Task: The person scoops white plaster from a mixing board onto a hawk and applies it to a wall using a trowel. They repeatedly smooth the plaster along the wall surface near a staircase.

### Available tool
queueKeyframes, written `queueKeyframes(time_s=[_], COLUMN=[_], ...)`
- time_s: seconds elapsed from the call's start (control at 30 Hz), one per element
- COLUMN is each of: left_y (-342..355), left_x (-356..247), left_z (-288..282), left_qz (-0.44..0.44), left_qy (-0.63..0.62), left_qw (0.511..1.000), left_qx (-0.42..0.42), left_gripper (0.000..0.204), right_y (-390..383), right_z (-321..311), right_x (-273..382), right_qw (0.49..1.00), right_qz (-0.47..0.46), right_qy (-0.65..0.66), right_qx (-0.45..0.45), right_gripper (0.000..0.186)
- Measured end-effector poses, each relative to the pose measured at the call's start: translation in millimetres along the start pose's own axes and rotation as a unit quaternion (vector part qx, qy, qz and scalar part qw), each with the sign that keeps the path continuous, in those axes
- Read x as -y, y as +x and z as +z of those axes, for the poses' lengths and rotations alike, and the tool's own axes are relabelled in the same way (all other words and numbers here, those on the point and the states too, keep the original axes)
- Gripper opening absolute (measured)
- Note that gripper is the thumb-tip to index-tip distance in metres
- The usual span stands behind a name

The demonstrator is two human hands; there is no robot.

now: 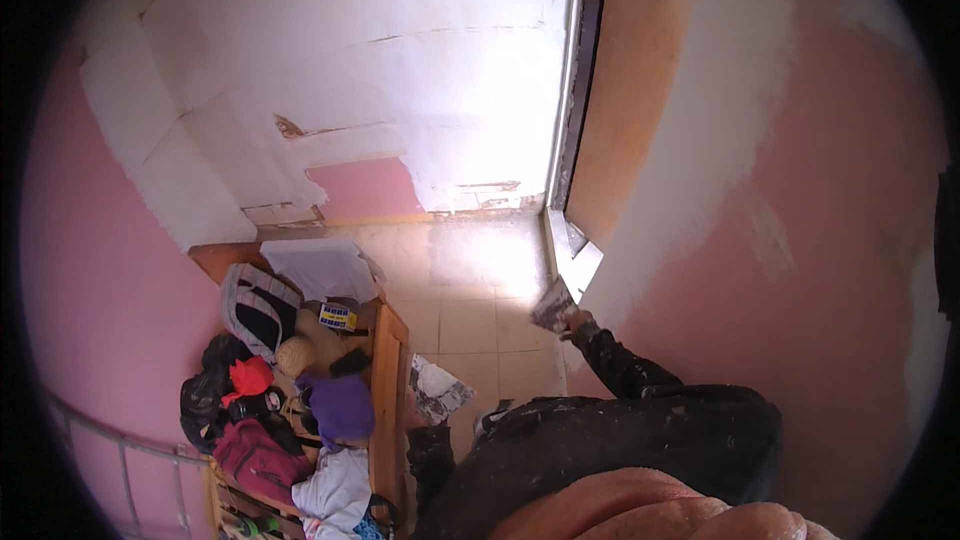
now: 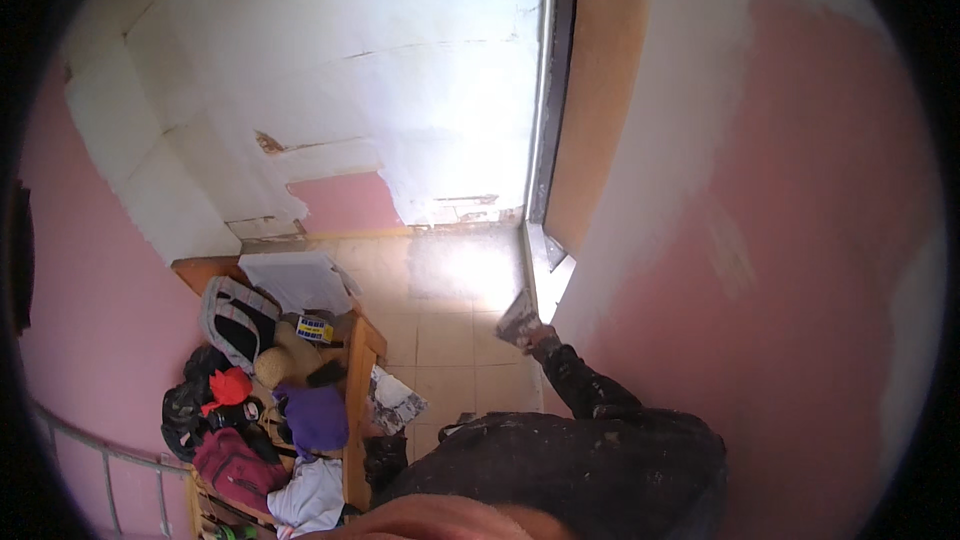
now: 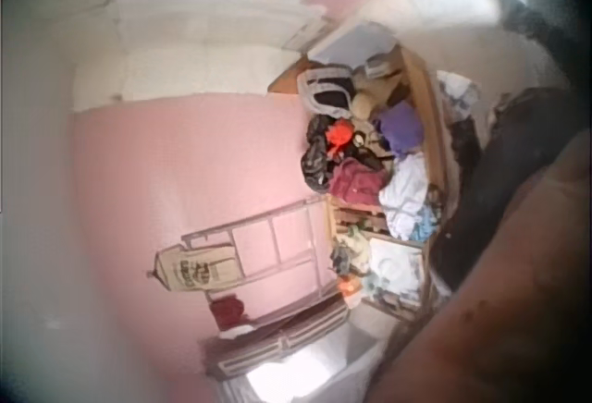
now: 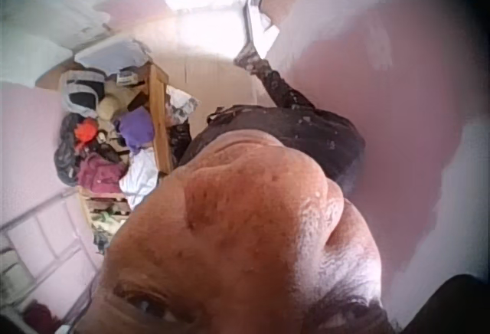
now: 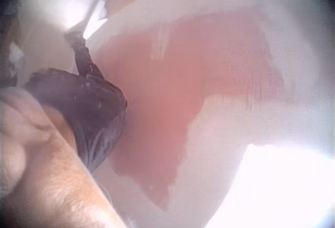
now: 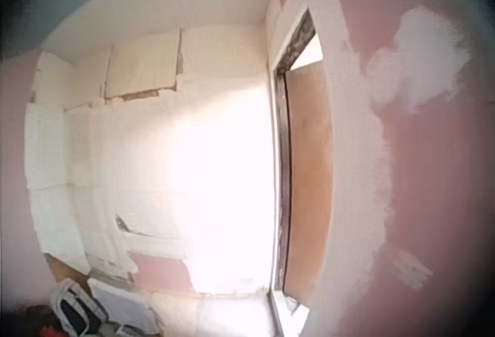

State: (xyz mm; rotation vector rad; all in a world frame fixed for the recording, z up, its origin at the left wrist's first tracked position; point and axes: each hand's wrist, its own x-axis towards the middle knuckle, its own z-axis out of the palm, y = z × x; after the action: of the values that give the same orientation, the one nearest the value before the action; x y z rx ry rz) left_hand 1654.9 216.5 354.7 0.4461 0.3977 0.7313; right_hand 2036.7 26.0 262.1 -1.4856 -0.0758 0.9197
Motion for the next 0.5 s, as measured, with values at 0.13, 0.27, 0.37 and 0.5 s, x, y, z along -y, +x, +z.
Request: queueKeyframes(time_s=[0.13,0.27,0.37,0.5], left_y=[102,221,348,507], left_x=[7,-1,8,-16], left_z=[37,67,110,171], left_qz=[-0.021,-0.034,-0.072,-0.066], left_qy=[0.013,0.03,0.041,0.073], left_qw=[1.0,0.999,0.995,0.989], left_qx=[-0.001,0.013,0.06,0.106], left_gripper=[0.051,0.052,0.052,0.055], right_y=[98,169,249,295], right_z=[14,13,-58,-38], right_x=[76,127,86,126], right_qw=[0.998,0.992,0.997,0.965], right_qz=[0.033,0.007,-0.051,0.125], right_qy=[0.051,0.126,0.046,0.183], right_qx=[-0.005,0.011,-0.037,-0.138], right_gripper=[0.023,0.027,0.021,0.025])
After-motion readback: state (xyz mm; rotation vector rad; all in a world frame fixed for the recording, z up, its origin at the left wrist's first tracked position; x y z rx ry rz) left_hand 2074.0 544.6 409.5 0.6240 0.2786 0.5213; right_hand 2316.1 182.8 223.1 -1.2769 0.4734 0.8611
